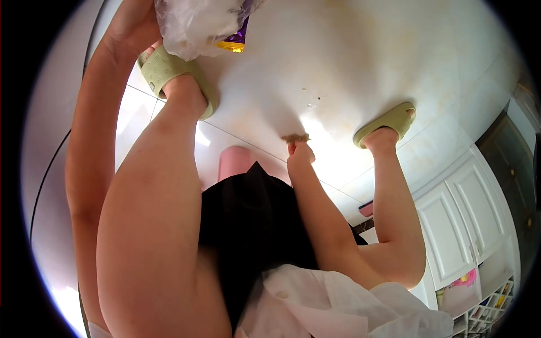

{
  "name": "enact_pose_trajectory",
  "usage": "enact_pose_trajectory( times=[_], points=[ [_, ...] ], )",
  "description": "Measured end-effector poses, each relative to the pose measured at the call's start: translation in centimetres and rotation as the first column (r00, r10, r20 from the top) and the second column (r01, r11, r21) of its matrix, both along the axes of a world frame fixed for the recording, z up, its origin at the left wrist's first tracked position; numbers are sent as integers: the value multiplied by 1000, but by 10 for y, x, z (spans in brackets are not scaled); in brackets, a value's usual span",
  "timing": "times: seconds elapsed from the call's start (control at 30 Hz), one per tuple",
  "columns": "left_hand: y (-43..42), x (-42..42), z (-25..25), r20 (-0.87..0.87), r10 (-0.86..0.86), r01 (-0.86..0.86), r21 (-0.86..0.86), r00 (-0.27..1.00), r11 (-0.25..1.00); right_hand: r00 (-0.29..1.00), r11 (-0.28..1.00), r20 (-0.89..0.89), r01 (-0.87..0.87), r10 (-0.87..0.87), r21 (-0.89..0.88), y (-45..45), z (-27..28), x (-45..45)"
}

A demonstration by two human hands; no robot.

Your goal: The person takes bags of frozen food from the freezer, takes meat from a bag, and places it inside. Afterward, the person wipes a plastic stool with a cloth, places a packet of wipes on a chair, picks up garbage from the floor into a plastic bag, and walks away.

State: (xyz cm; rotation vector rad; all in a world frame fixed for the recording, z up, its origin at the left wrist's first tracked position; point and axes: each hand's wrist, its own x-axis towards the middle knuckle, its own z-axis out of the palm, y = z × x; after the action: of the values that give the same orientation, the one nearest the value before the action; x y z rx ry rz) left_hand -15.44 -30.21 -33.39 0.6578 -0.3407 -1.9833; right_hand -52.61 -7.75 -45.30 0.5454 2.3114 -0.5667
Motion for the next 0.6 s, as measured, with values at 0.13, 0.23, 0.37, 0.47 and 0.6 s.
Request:
enact_pose_trajectory(
  times=[0.13, 0.23, 0.37, 0.47, 0.6],
  points=[
    [1, -8, 10, 140, 68, -77, 59, 988, 995, 937, 892, -41, -343, 347, -296, -78, 2, 23],
    [0, -6, -6, 19, 7, -6, -73, 1000, 997, 908, 818, -144, -418, 394, -396, -134, -1, 57],
    [-2, -14, 7, 77, 24, -27, 28, 997, 999, 811, 720, -224, -583, 540, -377, -140, -8, 59],
    [-8, -4, 3, 104, 48, -52, 34, 993, 998, 852, 642, -2, -396, 523, -657, -75, 5, 12],
    [6, -8, 0, 98, 55, -66, 106, 994, 992, 825, 873, -349, -486, 444, -37, 12, -16, -76]
  ],
)
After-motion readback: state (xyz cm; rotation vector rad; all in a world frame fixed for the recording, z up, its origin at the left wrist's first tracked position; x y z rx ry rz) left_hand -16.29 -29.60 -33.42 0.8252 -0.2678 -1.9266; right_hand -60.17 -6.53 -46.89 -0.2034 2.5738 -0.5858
